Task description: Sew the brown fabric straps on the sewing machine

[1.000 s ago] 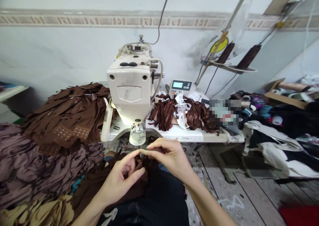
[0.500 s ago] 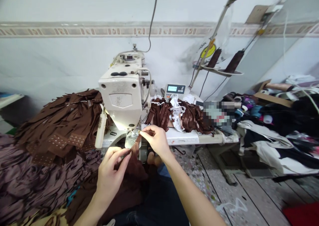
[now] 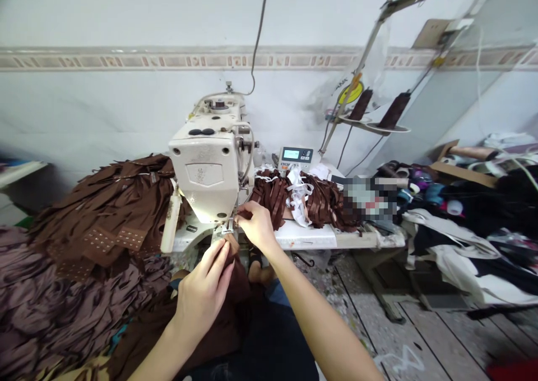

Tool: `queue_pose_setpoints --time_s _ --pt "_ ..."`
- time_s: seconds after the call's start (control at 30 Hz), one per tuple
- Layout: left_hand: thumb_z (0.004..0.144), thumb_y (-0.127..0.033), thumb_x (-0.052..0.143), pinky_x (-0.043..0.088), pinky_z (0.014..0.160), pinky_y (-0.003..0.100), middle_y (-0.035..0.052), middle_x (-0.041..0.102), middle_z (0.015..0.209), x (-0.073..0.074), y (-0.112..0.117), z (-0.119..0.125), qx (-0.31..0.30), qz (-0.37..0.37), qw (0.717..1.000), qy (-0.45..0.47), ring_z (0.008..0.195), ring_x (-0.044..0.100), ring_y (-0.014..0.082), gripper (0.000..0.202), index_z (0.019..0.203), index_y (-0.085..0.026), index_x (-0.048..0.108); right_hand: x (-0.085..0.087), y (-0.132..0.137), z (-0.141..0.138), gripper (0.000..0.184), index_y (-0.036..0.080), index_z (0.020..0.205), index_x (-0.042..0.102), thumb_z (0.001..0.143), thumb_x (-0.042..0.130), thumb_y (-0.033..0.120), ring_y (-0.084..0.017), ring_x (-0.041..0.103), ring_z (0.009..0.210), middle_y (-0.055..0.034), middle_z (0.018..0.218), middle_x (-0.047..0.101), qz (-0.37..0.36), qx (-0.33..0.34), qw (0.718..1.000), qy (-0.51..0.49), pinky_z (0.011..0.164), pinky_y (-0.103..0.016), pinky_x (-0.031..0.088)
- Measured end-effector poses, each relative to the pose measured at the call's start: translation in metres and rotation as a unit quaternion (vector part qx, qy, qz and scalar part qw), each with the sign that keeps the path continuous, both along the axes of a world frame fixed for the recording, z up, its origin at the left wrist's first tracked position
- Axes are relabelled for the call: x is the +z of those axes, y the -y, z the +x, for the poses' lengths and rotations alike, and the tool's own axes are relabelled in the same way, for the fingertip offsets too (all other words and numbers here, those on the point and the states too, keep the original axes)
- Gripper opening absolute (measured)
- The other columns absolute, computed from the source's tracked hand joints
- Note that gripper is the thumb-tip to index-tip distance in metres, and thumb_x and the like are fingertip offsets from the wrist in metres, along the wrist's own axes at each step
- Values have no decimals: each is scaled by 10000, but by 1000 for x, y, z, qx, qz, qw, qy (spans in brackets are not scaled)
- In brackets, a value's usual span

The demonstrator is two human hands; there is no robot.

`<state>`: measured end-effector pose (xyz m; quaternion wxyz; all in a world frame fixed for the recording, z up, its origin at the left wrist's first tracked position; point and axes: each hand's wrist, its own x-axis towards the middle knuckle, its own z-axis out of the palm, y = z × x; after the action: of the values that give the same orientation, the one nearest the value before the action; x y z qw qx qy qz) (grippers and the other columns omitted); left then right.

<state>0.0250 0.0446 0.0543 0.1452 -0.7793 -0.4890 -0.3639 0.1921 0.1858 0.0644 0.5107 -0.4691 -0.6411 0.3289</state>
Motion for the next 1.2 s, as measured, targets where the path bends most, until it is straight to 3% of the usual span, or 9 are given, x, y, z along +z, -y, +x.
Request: queue_pose_setpoints --time_s 0.2,0.4,0.53,0.6,0.67,0.8,0.93,1.07,1.2 --pt "1091 -230 557 674 932 325 140 656 1535 1 -2 -4 -27 -62 997 22 1197 778 274 524 1611 -209 492 -6 -4 -2 134 191 844 787 755 766 290 -249 729 806 -58 844 800 -31 -6 999 -39 806 -356 570" --pt "1093 -160 532 580 1125 333 92 649 1540 -11 19 -42 -107 -119 976 146 1361 681 225 490 1568 -277 552 -31 37 9 427 185 875 754 895 730 611 -175 581 611 -11 700 680 -74 -36 992 -93 578 -275 446" --pt "1051 -231 663 640 871 245 69 802 1138 -37 33 -77 -88 -149 961 218 1014 792 192 278 1316 -236 747 -54 78 21 559 208 934 740 925 648 759 -163 526 568 4 687 630 -169 51 980 -93 524 -267 406" --pt "1058 -267 662 615 756 216 34 798 936 -47 35 -94 -102 -176 955 214 818 779 161 169 1137 -221 804 -62 93 29 599 200 956 738 878 691 792 -143 482 528 23 651 581 -238 131 959 -80 489 -255 366" --pt "1074 -289 635 593 728 224 31 779 886 -51 35 -107 -95 -181 959 196 770 757 157 193 1062 -208 810 -64 101 37 599 180 908 724 823 773 772 -110 397 499 51 611 506 -275 155 946 -70 464 -238 282" --pt "1087 -310 586 575 824 320 84 748 982 -49 29 -119 -5 -138 984 115 896 723 220 245 1077 -196 803 -54 104 44 585 174 802 659 774 848 728 -86 315 532 64 618 457 -287 121 945 -98 485 -234 194" --pt "1063 -320 585 517 790 368 104 736 883 -46 15 -111 106 -148 982 57 859 687 271 273 1004 -214 830 -35 107 33 600 181 840 649 807 796 763 -93 339 562 52 670 483 -288 150 940 -102 501 -230 204" --pt "1043 -281 593 509 700 322 102 777 834 -56 -1 -96 123 -181 970 104 750 718 249 263 1105 -205 837 -16 124 21 591 199 677 504 922 739 683 -97 319 593 66 640 357 -231 135 961 -67 532 -245 242" --pt "1073 -246 500 588 770 296 116 843 1066 -63 -6 -80 81 -203 959 183 873 798 225 371 1310 -194 780 -5 142 28 570 179 628 547 883 820 608 -90 355 565 63 591 423 -290 290 912 -6 518 -241 269"
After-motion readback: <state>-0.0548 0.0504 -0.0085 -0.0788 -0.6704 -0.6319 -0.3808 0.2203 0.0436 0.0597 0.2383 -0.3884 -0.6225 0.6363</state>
